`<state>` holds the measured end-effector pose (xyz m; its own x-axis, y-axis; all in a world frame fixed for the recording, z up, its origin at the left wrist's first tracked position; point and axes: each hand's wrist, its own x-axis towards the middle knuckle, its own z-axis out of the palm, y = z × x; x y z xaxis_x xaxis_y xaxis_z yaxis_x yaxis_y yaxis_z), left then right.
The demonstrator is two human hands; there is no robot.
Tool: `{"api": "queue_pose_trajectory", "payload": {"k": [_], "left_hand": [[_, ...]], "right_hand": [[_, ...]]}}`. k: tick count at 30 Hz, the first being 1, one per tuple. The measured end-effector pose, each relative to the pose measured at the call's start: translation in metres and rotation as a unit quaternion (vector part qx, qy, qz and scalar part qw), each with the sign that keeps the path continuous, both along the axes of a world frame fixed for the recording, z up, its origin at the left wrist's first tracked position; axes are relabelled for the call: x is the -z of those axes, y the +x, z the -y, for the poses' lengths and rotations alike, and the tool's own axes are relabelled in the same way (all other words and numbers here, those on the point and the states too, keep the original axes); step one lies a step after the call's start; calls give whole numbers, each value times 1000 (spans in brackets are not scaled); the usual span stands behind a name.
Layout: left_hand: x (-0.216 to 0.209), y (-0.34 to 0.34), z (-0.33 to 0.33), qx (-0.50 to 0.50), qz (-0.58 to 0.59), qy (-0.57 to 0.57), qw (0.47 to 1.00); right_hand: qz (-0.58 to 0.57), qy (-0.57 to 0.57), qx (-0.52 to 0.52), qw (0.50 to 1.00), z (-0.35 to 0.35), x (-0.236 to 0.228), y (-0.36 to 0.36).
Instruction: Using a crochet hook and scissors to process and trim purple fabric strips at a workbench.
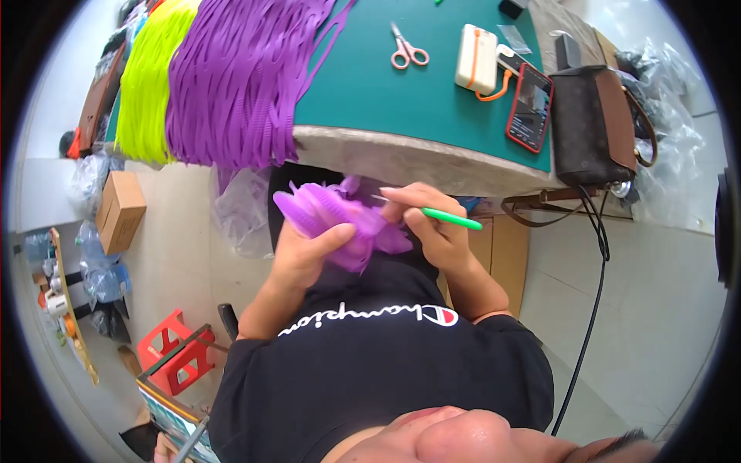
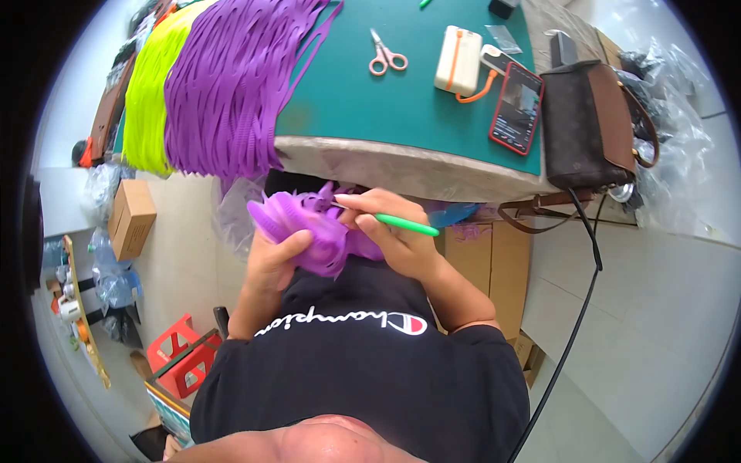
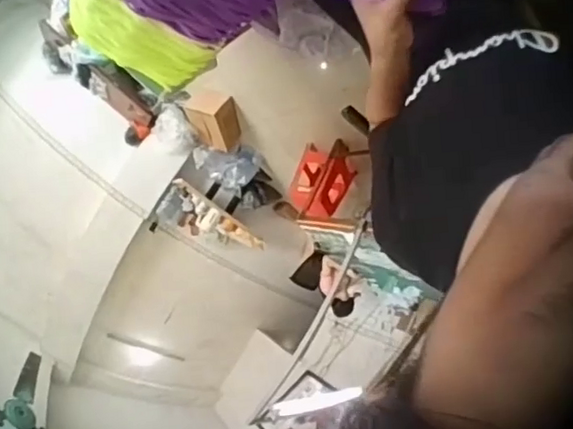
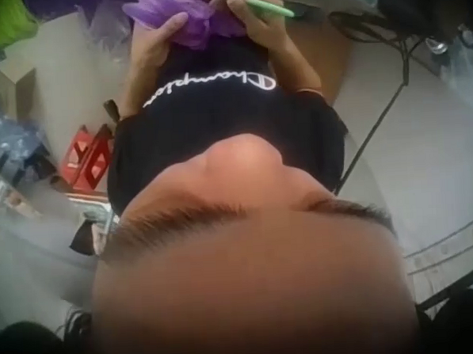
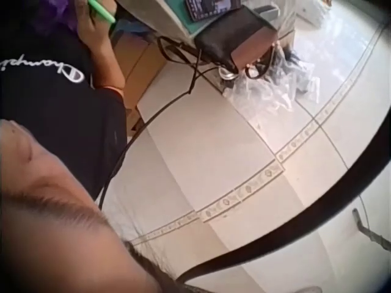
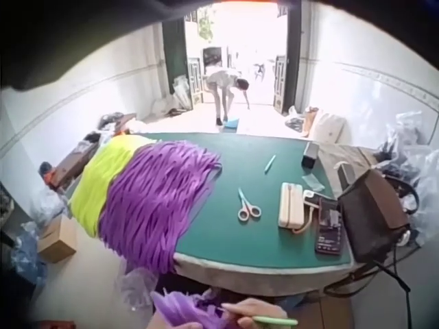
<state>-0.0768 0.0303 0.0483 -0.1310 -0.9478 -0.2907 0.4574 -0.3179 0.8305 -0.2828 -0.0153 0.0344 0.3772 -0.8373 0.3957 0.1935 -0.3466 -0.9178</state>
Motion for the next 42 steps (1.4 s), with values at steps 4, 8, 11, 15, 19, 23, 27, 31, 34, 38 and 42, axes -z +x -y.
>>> {"api": "queue_pose_trajectory", "payload": {"k": [4, 8, 11, 15, 19, 23, 27, 31, 34, 38, 42], "left_hand": [[1, -24, 7, -8, 48, -37, 998], [3, -30, 7, -10, 71, -47, 996], [5, -30, 8, -13, 76, -47, 996], [6, -30, 9, -9, 81, -54, 995], [5, -29, 10, -3, 57, -55, 997], [5, -32, 8, -55, 54, -52, 996], [7, -28, 7, -39, 57, -48, 996], [3, -27, 6, -43, 61, -50, 996], [4, -26, 6, -43, 78, -60, 994], [3, -25, 5, -34, 104, -71, 991], [2, -26, 2, -35, 124, -68, 989]], "right_hand": [[72, 30, 54, 995, -12, 14, 9], [141, 102, 87, 981, -16, 15, 12], [119, 99, 72, 985, -16, 19, 9], [108, 96, 88, 986, -16, 23, 9], [117, 101, 92, 984, -17, 24, 8], [109, 65, 96, 987, -17, 23, 11], [125, 62, 91, 986, -17, 26, 14], [118, 46, 100, 987, -18, 25, 16], [87, 66, 102, 989, -19, 23, 16], [87, 63, 93, 990, -20, 24, 15], [-58, -84, 107, 989, -12, 17, 9]]}}
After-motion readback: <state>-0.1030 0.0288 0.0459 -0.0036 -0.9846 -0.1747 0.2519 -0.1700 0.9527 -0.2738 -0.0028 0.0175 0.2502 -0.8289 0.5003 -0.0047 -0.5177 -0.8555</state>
